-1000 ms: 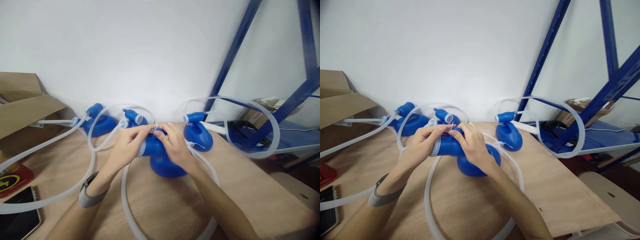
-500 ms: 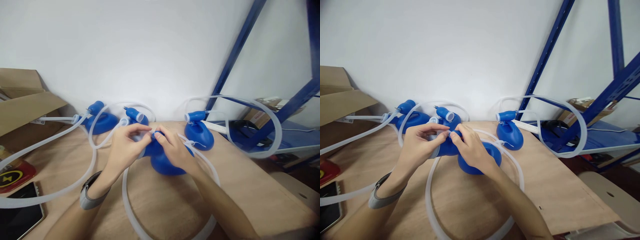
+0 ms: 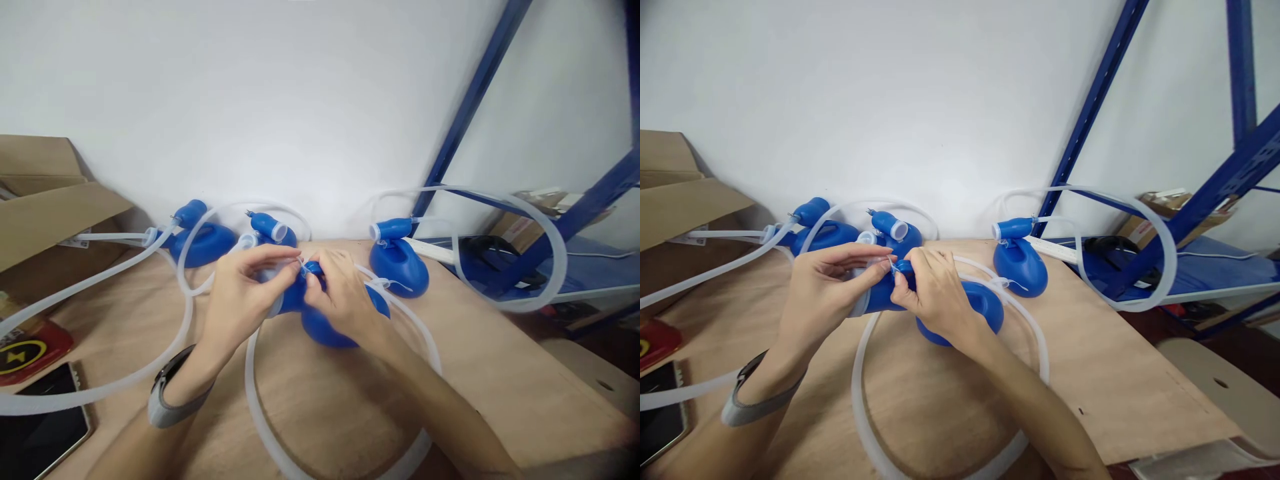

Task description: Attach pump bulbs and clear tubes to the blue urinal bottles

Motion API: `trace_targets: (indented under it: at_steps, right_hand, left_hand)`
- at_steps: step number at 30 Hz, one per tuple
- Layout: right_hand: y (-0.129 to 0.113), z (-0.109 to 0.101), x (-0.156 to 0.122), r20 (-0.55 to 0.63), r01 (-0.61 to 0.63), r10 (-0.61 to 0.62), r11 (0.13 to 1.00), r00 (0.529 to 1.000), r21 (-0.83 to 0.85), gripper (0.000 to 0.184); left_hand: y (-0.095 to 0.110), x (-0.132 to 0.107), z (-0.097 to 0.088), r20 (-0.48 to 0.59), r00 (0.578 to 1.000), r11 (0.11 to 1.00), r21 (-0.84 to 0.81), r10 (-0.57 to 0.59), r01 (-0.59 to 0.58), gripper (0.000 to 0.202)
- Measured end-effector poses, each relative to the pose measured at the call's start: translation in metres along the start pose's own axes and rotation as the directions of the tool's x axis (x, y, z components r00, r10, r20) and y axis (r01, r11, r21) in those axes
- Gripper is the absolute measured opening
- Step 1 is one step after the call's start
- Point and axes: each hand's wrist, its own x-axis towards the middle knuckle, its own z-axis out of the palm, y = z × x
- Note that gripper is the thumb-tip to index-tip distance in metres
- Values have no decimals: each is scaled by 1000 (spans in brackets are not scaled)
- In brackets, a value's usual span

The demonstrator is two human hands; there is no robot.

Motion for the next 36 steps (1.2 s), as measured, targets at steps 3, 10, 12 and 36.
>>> trace_targets:
  at_steps: [3,10,12,36]
  right_hand:
    - [1,-1,0,10,4,-3,1000,1000,-24,12]
    - [1,-4,0,42,23,-22,999,999,-38,14]
    - [1,-6,0,60,30,-28,999,998,-35,16]
    - [7,-8,2,122,97,-96,995,988,-3,18]
  left_hand:
    - [0,0,1,30,1000,1000,-21,-3,4,13]
    - [5,0,5,-19,1000,1000,18,12,-12,13]
    - [6,-1,5,-8,1000,999,37,20,-20,13]
    - [3,-7,5,-9,999,991,125,52,-51,11]
